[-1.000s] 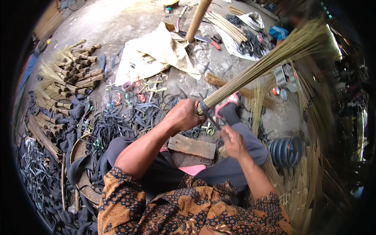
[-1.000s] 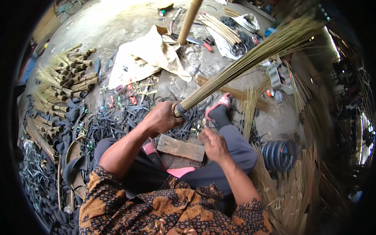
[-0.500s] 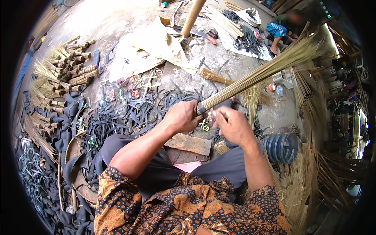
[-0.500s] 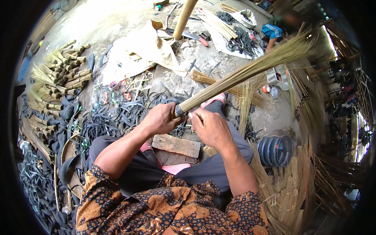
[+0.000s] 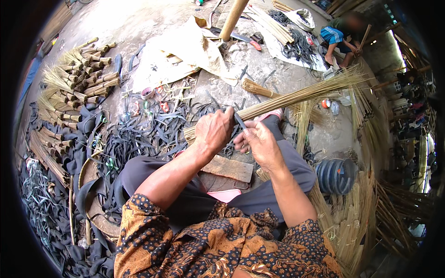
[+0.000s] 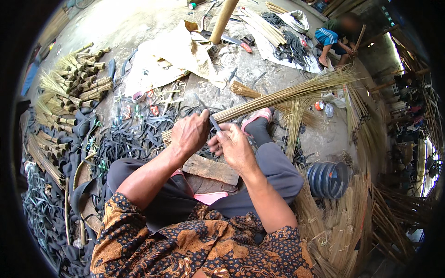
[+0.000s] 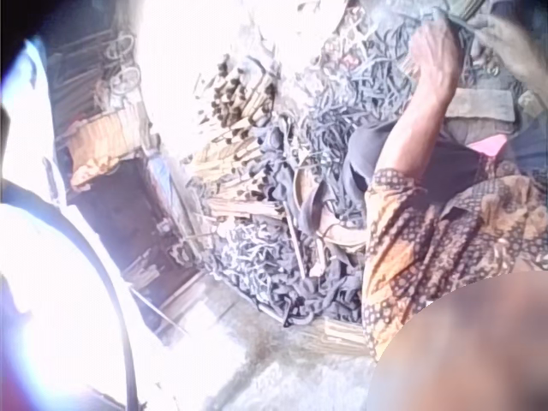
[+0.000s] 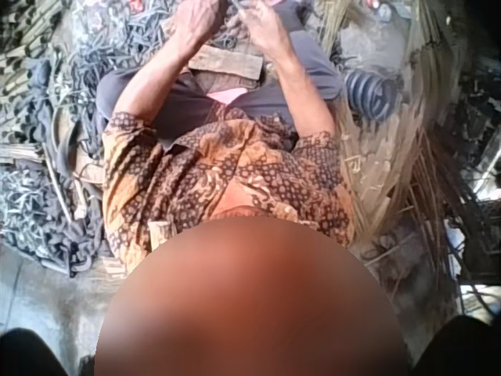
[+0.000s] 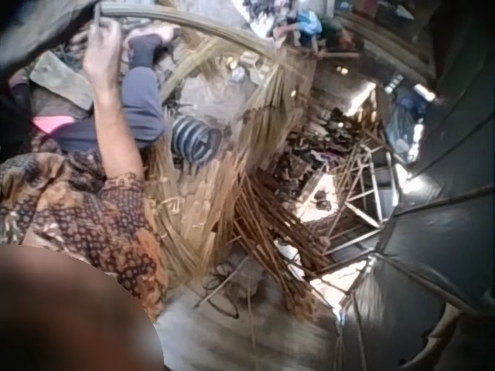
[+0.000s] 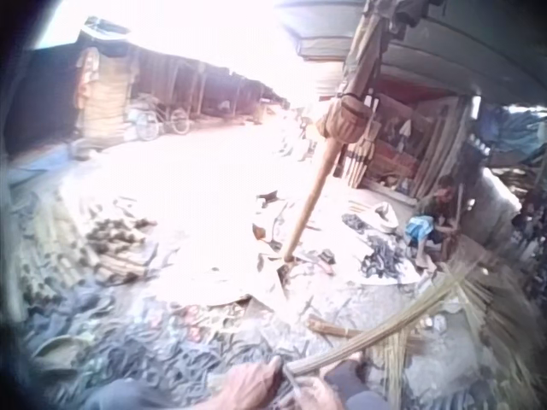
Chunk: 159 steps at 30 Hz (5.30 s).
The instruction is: The person sits on the floor and repeatedly gathers bundles of broom stalks, aligns them, and ties them with rubber bands. The person places each completed bundle aside and continues the process with new stalks.
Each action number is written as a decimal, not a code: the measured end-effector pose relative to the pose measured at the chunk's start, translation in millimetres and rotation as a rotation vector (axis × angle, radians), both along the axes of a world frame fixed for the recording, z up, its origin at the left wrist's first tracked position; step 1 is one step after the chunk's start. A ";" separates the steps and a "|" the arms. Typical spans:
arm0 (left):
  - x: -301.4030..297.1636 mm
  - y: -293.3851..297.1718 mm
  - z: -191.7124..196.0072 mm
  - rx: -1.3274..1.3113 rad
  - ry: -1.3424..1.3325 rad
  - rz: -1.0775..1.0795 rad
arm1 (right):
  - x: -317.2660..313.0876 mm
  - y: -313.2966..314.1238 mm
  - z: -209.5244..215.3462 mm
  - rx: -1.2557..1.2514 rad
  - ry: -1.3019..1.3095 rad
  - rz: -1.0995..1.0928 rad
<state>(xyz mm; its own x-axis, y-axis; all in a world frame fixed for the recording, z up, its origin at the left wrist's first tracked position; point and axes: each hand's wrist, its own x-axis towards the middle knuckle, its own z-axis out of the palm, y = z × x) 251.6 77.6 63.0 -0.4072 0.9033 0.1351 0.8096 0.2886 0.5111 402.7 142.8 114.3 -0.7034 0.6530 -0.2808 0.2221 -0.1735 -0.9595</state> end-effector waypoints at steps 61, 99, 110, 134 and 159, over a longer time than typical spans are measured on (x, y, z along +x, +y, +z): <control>-3.1 -7.4 42.5 -0.056 -0.924 -0.539 | 57.8 44.8 53.2 0.964 -0.440 0.408; 5.7 12.4 35.0 0.305 -1.115 0.014 | -4.6 17.1 -10.7 1.178 -0.080 -0.191; 2.3 4.6 32.0 0.243 -1.014 -0.013 | -17.0 16.4 4.4 1.319 -0.205 -0.230; 37.9 3.0 85.4 0.476 -1.693 -0.518 | 82.3 -14.7 -34.7 -0.894 0.421 0.649; 89.4 -36.5 -212.8 0.087 -1.123 0.336 | 190.1 24.0 -202.2 0.108 -0.455 0.122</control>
